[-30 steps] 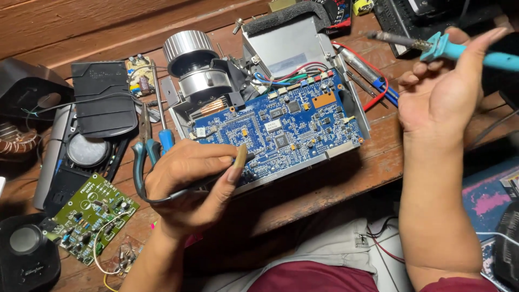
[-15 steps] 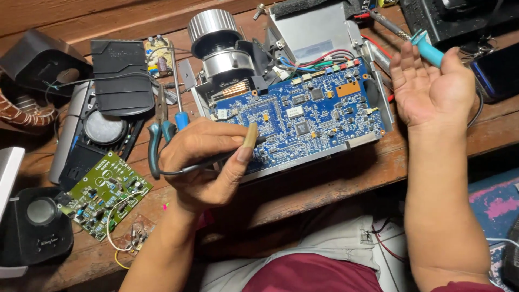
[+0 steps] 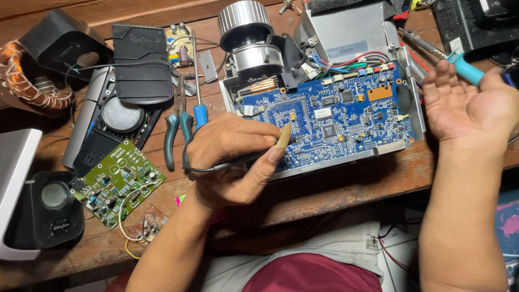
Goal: Using a multimeter to diagnose a circuit board and then using a soldering iron to repair components.
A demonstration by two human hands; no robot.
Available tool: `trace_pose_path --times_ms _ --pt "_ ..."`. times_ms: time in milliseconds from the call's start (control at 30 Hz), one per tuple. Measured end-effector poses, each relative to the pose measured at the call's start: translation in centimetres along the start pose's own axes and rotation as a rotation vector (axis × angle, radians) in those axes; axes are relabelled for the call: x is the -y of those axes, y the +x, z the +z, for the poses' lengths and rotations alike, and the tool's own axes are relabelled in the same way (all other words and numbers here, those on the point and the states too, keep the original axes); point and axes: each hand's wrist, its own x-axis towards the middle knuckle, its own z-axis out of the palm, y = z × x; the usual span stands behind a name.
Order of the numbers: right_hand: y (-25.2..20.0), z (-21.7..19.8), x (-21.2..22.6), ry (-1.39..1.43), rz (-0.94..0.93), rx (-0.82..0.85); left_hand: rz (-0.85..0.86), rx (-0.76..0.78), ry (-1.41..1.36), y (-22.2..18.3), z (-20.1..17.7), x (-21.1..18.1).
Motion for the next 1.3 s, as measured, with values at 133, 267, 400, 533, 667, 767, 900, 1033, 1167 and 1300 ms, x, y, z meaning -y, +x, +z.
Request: trace_pose_path --times_ms 133,267,400,533,667,767,900,1033,1167,1300 --pt "-0.4 0.3 0.1 -0.04 -0.002 -0.02 -0.001 0.014 0.021 -0.1 -0.1 0.0" --pt "0.4 0.0 0.4 -0.049 -0.001 -0.026 0.013 0.01 0.035 0.0 -0.2 -0.1" --pt "0.4 -0.4 0.6 -0.04 0.015 -0.026 0.011 0.017 0.025 0.0 -0.2 -0.1" --pt "-0.5 -0.2 0.7 -0.024 0.021 -0.003 0.014 0.011 0.037 0.0 -0.1 0.0" --pt "-1.4 0.1 0.6 0.017 0.011 0.007 0.004 0.02 0.019 0.0 -0.1 0.0" --pt "-2.0 0.2 0.5 0.075 -0.001 0.019 0.002 0.018 0.014 0.0 0.0 0.0" --pt "-2.7 -0.2 0.6 0.041 0.036 0.073 0.01 0.022 0.039 -0.1 0.0 0.3" --pt "-2.7 -1.7 1.0 0.043 0.095 0.202 0.012 0.018 0.034 -0.1 0.0 0.3" --pt "-3.7 -2.3 0.6 0.03 0.036 0.199 0.01 0.02 0.041 0.0 0.0 0.1" --pt "-4.6 -3.1 -0.1 -0.135 -0.179 0.249 0.003 0.021 0.044 -0.1 0.0 0.1"
